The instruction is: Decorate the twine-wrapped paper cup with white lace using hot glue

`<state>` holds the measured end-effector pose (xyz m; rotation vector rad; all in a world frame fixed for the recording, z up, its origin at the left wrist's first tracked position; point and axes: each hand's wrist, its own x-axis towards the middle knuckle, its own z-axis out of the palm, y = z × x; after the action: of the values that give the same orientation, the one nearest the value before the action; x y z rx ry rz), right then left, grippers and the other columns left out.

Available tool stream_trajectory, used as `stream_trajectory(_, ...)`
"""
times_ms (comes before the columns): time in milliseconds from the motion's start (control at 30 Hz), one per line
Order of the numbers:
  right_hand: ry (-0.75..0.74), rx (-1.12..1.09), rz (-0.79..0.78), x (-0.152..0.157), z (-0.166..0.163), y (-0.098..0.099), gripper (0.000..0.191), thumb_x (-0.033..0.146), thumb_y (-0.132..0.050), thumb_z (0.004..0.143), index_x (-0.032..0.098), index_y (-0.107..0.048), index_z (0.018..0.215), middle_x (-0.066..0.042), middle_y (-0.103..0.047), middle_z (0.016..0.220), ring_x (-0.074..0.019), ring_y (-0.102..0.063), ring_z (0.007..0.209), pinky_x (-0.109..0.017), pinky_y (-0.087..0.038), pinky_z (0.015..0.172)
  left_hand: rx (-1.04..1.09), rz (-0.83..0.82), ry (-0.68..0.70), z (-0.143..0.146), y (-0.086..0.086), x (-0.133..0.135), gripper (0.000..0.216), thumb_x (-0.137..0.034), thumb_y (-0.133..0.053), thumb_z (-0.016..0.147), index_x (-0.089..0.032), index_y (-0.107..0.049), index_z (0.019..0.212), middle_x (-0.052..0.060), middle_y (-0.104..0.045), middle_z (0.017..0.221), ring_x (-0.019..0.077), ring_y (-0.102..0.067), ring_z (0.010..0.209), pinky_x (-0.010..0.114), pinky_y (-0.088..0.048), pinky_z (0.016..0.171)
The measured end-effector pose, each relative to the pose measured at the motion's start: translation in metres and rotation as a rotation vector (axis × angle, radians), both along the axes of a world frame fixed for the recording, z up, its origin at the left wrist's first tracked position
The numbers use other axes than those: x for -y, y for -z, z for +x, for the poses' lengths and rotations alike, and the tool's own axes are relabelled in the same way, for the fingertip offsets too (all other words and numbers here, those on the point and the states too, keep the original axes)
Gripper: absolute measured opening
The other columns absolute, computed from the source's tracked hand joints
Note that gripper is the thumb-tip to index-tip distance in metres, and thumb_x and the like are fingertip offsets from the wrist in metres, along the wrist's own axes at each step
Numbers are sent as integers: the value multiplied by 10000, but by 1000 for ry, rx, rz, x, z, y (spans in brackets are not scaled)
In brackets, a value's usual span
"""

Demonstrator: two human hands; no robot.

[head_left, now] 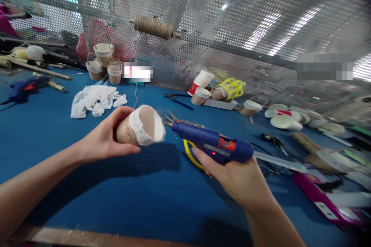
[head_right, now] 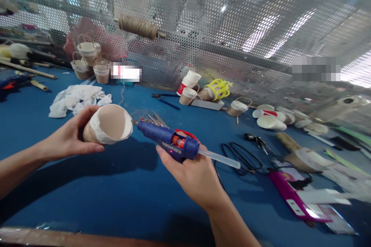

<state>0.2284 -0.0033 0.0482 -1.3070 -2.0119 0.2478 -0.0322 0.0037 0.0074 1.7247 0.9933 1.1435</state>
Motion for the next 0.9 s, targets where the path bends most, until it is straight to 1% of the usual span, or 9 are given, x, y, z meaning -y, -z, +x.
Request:
stream_trajectory(133, -19, -71, -76, 2, 2, 1, 230, 327, -647, 697, 236, -527, 523, 16, -560, 454, -172, -593, 501, -261, -472, 447, -11, -2, 2, 0, -1, -1, 563, -284, -740, 635, -206, -405, 1081, 43, -506, 1032, 190, -547, 919, 260, -500, 772)
stream_trajectory(233, 0, -196, -271, 4, 2, 1, 309, 344, -647, 719, 214, -489, 487, 42, -475, 377, -109, -470, 370, -238, -414, 395, 2, -19, -4, -1, -1, -1, 571, -313, -742, 624, -201, -412, 1076, 52, -524, 1025, 204, -556, 901, 276, -508, 754)
stream_trajectory(300, -49, -373, -436, 4, 2, 2, 242, 352, -637, 735, 189, -551, 577, 62, -442, 367, -74, -398, 341, -214, -369, 375, 36, -51, 6, -1, -2, -1, 585, -329, -744, 614, -199, -415, 1080, 57, -538, 1024, 210, -565, 885, 279, -512, 735)
stream_trajectory(367, -152, -609, -599, 1, -1, 3, 196, 357, -630, 743, 168, -603, 695, 80, -411, 366, -48, -334, 328, -181, -303, 345, 76, -103, 35, -1, -2, 0, 613, -339, -743, 613, -198, -410, 1108, 71, -550, 1042, 214, -575, 875, 276, -515, 716)
stream_trajectory(433, -248, -837, -750, -4, -4, 6, 192, 348, -636, 738, 157, -624, 731, 89, -387, 371, -27, -281, 319, -149, -237, 319, 113, -148, 73, -1, -1, 1, 660, -346, -744, 616, -199, -399, 1159, 93, -553, 1088, 227, -579, 899, 276, -515, 715)
stream_trajectory(500, -313, -1005, -880, -8, -8, 11, 179, 324, -657, 718, 146, -640, 710, 84, -400, 391, -9, -250, 317, -125, -203, 306, 143, -173, 106, 0, 1, 3, 709, -353, -746, 622, -204, -383, 1212, 106, -548, 1135, 245, -573, 947, 283, -513, 733)
stream_trajectory(667, -365, -1254, -1118, -12, -19, 22, 124, 246, -686, 651, 133, -649, 688, 29, -595, 595, 33, -202, 313, -95, -161, 275, 198, -212, 150, 5, 5, 6, 752, -351, -754, 631, -205, -365, 1257, 118, -549, 1158, 248, -570, 970, 305, -508, 766)
stream_trajectory(800, -357, -1343, -1269, -12, -23, 25, 127, 229, -688, 630, 119, -644, 677, 36, -594, 578, 42, -163, 309, -76, -145, 264, 247, -257, 178, 9, 6, 8, 766, -327, -760, 630, -209, -350, 1266, 119, -561, 1141, 231, -589, 919, 312, -514, 759)
stream_trajectory(900, -359, -1345, -1281, -11, -24, 24, 122, 226, -682, 628, 120, -639, 670, 37, -592, 573, 40, -153, 310, -79, -130, 260, 263, -266, 180, 9, 6, 9, 783, -323, -763, 626, -222, -339, 1276, 111, -573, 1118, 226, -598, 890, 327, -517, 761)
